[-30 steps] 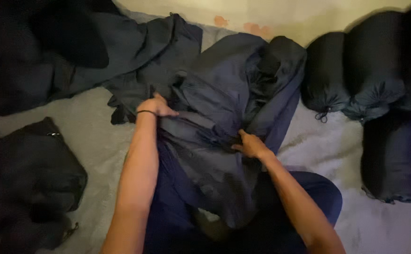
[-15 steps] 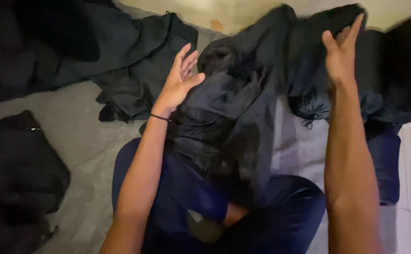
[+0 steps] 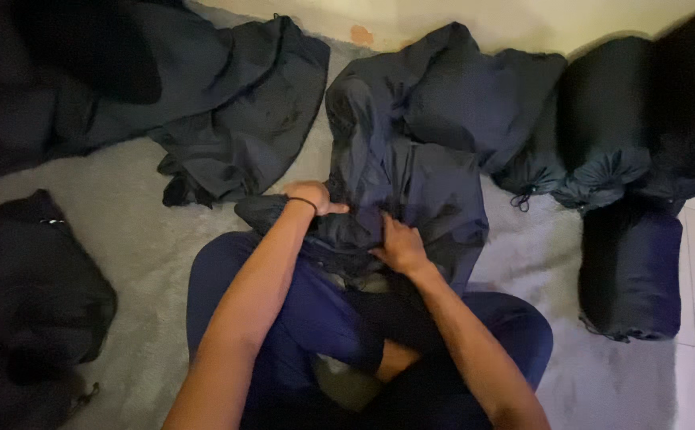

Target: The person sits cross-legged on a rug and folds a large black piece of fabric by hand. They smooth the fabric, fold it into a smaller bundle, and then tie the drawstrings to secure it.

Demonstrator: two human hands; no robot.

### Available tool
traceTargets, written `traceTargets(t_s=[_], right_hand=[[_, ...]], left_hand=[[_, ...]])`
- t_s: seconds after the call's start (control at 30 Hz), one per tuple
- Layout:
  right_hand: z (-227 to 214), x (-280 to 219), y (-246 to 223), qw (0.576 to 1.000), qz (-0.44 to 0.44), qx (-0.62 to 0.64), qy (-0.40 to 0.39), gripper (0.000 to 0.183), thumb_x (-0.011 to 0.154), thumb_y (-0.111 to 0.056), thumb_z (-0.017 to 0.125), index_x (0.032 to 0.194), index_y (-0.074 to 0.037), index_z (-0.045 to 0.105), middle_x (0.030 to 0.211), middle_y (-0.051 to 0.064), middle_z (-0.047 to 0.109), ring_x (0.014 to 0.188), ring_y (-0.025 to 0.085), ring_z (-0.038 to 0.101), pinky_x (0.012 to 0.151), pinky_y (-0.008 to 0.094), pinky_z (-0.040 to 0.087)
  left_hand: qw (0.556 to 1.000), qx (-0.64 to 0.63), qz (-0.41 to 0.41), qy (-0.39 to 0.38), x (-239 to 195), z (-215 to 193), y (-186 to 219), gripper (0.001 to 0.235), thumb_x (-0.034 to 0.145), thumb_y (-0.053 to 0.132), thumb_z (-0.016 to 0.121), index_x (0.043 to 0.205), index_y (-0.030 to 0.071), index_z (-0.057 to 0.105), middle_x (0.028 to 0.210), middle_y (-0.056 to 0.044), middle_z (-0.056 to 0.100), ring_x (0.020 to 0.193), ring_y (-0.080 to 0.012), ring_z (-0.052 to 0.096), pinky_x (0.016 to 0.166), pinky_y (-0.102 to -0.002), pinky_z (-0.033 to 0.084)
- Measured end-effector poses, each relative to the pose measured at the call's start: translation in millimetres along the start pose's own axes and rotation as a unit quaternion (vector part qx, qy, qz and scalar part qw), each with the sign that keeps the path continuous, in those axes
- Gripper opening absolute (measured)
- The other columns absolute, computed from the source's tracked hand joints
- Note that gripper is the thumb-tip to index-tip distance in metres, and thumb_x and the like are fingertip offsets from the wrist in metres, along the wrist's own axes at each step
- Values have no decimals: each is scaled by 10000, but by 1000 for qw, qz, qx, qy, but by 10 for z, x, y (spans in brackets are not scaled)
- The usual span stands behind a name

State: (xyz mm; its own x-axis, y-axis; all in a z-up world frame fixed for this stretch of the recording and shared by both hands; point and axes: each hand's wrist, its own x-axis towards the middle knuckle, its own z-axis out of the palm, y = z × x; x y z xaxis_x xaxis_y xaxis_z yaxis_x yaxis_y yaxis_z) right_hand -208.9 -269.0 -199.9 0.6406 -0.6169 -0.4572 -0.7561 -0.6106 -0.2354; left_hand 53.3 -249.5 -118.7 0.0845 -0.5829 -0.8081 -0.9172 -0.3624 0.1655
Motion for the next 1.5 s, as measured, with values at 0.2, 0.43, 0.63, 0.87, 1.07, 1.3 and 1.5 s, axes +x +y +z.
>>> traceTargets(t_s=[0.2, 0.43, 0.63, 0.87, 1.07, 1.3, 1.5], right_hand=[[11, 256, 336, 992, 91, 66, 53, 507, 827, -314, 690, 1330, -254, 706, 1007, 179, 814, 1042, 456, 782, 844, 612, 638], [-519, -80, 775, 468, 123, 754, 444, 189, 1113, -239, 531, 1036, -150, 679, 905, 53, 555, 913, 223, 645, 885, 374, 562], [-364, -152, 1011, 580, -51, 614, 533, 624, 1202, -216, 666, 1641, -99, 239, 1518, 207, 606, 1391, 297, 543, 1187, 523, 357], [601, -446, 325, 702, -147, 484, 500, 733, 1105, -489, 550, 1603, 32, 414, 1555, 320, 506, 1338, 499, 567, 1037, 617, 516], [-448, -1094, -430, 785, -57, 451, 422, 157, 961, -91, 847, 832, -93, 757, 712, 26, 684, 662, 112, 580, 575, 299, 455], [-441, -1184, -153, 856, -68, 383, 341, 431, 696, -297, 1024, 951, -77, 754, 829, 210, 744, 830, 465, 743, 655, 485, 545], [-77, -1072, -117, 791, -124, 369, 471, 280, 897, -74, 823, 1132, -21, 680, 916, 179, 696, 841, 484, 711, 734, 447, 588]], left_hand=[[995, 20, 94, -27, 319, 236, 251, 1435, 727, 1102, 347, 1636, -1, 468, 1638, -212, 525, 1510, -364, 512, 1250, -504, 458], [970, -118, 200, -68, 158, 158, 239, 870, 745, 573, 942, 1462, 188, 636, 1399, -119, 692, 1239, -304, 680, 983, -493, 585], [635, -534, 544, -126, -457, 40, 360, 965, 894, 106, 876, 1661, 148, 292, 1607, -147, 518, 1060, -213, 715, 830, -377, 652], [565, -669, 480, 50, -814, 153, 814, 1034, 880, 69, 905, 1724, 199, 322, 1507, -242, 608, 835, -326, 815, 648, -444, 736], [634, -575, 465, 228, -919, 431, 944, 1289, 766, 277, 1006, 1748, 96, 192, 1726, -271, 315, 1535, -429, 451, 1266, -566, 419], [656, -575, 355, 336, -1088, 687, 974, 1156, 834, 166, 916, 1701, 66, 157, 1430, -216, 667, 1298, -387, 673, 1055, -495, 558], [702, -471, 467, 259, -1163, 723, 1019, 1185, 859, 212, 891, 1739, 62, 113, 1672, -284, 431, 1468, -469, 528, 1104, -563, 535]])
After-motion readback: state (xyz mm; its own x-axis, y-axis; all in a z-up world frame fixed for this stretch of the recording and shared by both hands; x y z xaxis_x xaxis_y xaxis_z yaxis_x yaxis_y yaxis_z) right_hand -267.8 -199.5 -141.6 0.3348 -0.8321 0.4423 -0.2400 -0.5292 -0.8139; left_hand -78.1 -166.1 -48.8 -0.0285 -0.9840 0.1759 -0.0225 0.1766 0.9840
